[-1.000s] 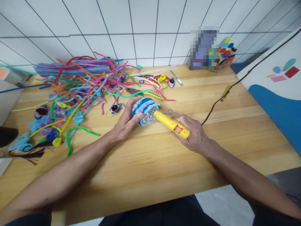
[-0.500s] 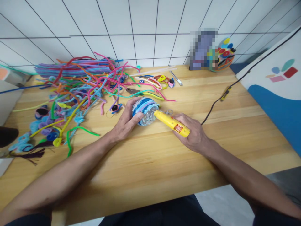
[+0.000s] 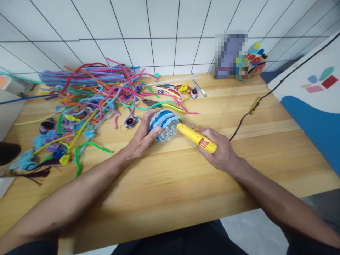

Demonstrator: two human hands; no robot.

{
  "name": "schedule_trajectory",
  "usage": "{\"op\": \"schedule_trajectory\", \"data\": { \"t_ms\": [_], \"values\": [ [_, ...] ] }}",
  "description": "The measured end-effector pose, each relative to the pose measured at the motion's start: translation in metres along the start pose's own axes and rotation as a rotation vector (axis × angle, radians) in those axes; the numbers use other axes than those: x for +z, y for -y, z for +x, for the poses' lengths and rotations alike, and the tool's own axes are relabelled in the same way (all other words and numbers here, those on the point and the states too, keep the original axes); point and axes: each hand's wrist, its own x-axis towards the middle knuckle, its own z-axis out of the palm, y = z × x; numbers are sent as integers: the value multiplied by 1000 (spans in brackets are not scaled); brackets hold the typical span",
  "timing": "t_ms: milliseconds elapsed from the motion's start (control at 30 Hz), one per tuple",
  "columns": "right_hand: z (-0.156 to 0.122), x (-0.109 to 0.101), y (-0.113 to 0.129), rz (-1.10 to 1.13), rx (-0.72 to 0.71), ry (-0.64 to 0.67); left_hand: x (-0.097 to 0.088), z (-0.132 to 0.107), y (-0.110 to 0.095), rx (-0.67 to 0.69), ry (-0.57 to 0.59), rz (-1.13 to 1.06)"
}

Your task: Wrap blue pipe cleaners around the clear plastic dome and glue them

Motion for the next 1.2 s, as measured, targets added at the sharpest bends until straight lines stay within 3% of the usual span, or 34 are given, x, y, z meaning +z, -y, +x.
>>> {"op": "schedule_trajectory", "data": {
  "t_ms": [500,767,1200],
  "values": [
    [1,5,10,19,-99,39,-1,1,-3,47,22,16],
    [0,4,5,-12,-67,-17,1,0,-1,29,15,12],
    [0,4,4,-4,-80,-3,0,1,-3,17,3,1]
  ]
}}
